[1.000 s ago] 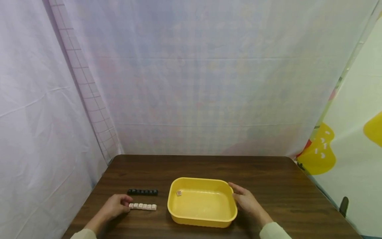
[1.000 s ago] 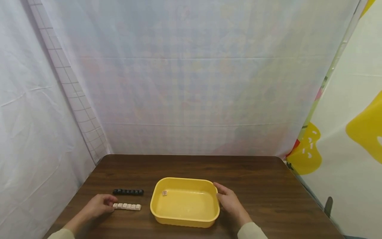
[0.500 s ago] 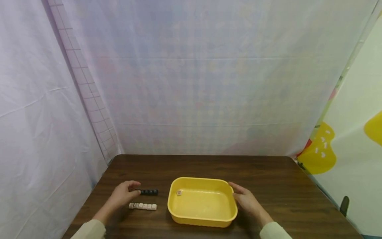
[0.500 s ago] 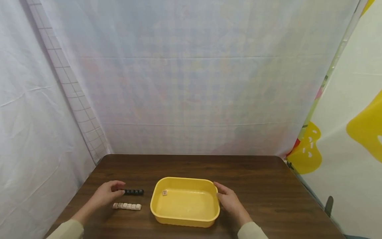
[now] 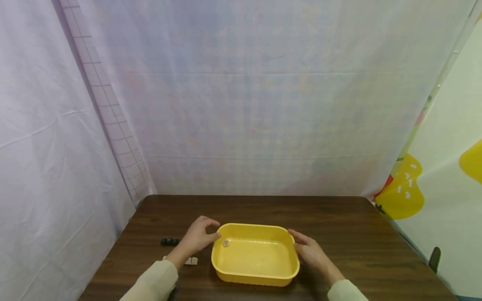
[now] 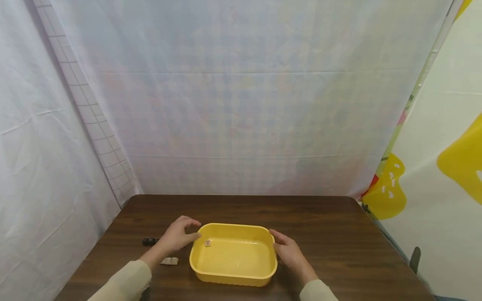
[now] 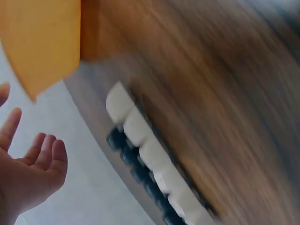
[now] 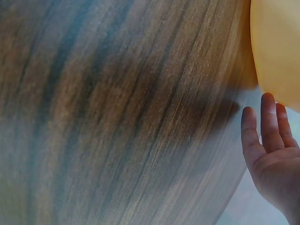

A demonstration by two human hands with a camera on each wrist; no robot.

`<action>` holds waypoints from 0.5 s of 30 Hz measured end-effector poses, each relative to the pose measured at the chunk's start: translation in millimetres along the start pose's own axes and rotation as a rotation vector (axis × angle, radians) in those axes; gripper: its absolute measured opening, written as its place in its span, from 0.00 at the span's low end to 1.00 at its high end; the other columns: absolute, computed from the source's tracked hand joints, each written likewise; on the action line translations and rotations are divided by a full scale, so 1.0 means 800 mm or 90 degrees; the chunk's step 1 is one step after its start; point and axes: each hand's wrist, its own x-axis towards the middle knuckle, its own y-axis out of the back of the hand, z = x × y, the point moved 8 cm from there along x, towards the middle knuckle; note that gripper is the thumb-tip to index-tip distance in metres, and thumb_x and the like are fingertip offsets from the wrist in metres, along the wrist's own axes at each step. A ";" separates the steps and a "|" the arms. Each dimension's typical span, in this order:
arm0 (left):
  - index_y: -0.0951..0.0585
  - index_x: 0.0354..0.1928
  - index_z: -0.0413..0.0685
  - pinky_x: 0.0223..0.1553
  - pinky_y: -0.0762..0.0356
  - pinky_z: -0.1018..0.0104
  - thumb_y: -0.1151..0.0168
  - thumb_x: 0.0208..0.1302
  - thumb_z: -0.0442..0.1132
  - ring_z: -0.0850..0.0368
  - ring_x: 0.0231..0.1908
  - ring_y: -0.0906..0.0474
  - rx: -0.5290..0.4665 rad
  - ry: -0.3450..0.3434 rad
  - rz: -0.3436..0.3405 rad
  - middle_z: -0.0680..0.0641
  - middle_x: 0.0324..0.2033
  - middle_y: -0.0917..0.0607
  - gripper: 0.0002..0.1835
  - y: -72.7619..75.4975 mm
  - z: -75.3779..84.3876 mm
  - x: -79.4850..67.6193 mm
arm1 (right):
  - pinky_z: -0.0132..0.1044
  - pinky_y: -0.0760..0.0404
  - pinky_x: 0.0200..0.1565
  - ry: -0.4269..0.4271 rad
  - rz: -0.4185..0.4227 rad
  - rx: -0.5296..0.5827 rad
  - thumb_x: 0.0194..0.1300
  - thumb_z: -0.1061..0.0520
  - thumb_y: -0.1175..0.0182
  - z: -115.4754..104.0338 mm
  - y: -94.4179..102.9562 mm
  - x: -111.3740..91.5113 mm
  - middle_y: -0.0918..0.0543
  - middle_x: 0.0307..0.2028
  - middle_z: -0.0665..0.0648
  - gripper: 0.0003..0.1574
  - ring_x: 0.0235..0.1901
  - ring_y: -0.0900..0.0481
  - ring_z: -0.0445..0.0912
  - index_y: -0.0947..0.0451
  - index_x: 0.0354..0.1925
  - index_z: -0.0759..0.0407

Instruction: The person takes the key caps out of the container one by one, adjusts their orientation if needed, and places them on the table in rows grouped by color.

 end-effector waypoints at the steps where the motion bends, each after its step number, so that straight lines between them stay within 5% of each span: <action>1: 0.17 0.52 0.45 0.52 0.26 0.43 0.30 0.62 0.42 0.42 0.53 0.26 0.000 -0.003 -0.004 0.42 0.53 0.24 0.18 -0.006 0.003 0.001 | 0.35 0.27 0.23 0.000 -0.001 0.000 0.69 0.67 0.50 0.000 0.000 0.000 0.21 0.32 0.59 0.31 0.23 0.27 0.45 0.35 0.69 0.69; 9: 0.15 0.47 0.43 0.49 0.27 0.42 0.28 0.59 0.40 0.39 0.51 0.28 0.065 -0.011 -0.028 0.39 0.49 0.24 0.15 -0.038 0.014 0.004 | 0.41 0.19 0.30 0.001 -0.013 0.026 0.69 0.67 0.49 0.001 -0.002 0.000 0.18 0.44 0.66 0.31 0.31 0.20 0.48 0.37 0.70 0.70; 15: 0.14 0.46 0.46 0.50 0.32 0.38 0.30 0.59 0.42 0.39 0.50 0.29 0.142 0.013 -0.042 0.42 0.46 0.22 0.14 -0.051 0.014 0.012 | 0.37 0.22 0.26 -0.003 -0.012 0.027 0.70 0.67 0.49 0.003 0.000 0.001 0.19 0.37 0.61 0.32 0.27 0.23 0.46 0.37 0.70 0.69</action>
